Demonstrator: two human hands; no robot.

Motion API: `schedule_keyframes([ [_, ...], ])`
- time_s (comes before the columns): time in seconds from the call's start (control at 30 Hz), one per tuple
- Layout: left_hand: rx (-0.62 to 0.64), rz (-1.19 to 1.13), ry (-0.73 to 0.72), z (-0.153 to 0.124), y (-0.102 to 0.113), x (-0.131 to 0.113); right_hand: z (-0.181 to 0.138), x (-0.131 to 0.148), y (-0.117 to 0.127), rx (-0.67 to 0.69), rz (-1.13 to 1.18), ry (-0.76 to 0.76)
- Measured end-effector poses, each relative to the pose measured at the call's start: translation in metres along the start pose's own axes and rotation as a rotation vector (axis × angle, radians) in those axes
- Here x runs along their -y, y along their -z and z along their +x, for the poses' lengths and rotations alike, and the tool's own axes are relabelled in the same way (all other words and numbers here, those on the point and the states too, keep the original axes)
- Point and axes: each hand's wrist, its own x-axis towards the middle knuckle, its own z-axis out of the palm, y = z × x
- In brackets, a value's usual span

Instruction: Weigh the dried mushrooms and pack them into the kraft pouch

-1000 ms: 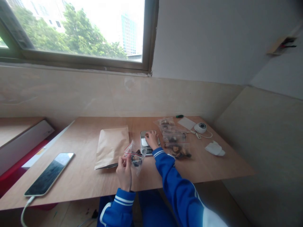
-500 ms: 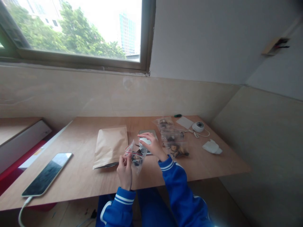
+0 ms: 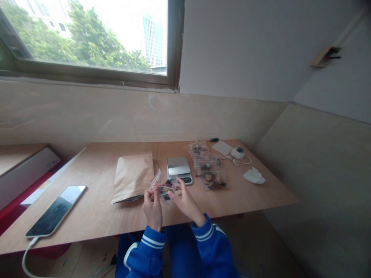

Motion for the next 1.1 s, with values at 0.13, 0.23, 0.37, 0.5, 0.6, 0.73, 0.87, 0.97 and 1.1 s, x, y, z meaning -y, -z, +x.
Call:
schedule_keyframes([
  [0.13, 0.096, 0.007, -0.082, -0.005, -0.002, 0.003, -0.001, 0.011, -0.003, -0.062, 0.125, 0.005],
  [0.23, 0.181, -0.020, -0.161, -0.004, 0.000, 0.005, -0.002, 0.020, 0.003, -0.080, 0.174, 0.041],
  [0.37, 0.166, -0.057, -0.176, 0.002, 0.004, 0.005, -0.007, 0.029, 0.012, -0.117, 0.203, 0.069],
  [0.5, 0.174, -0.120, -0.095, 0.008, 0.006, 0.007, -0.014, 0.034, 0.017, -0.110, 0.215, 0.064],
  [0.6, 0.219, -0.236, 0.005, 0.011, 0.009, 0.008, -0.018, 0.037, 0.020, -0.057, 0.210, 0.054],
  [0.73, 0.246, -0.396, 0.178, 0.015, 0.012, 0.014, -0.021, 0.039, 0.023, -0.028, 0.181, 0.087],
  [0.87, 0.296, -0.495, 0.303, 0.014, 0.012, 0.019, -0.021, 0.034, 0.025, -0.092, 0.128, 0.136],
  [0.97, 0.322, -0.587, 0.373, 0.009, 0.010, 0.016, -0.021, 0.032, 0.026, -0.179, 0.116, 0.139],
  [1.1, 0.418, -0.537, 0.310, 0.003, 0.010, 0.010, -0.021, 0.033, 0.028, -0.243, 0.154, 0.100],
])
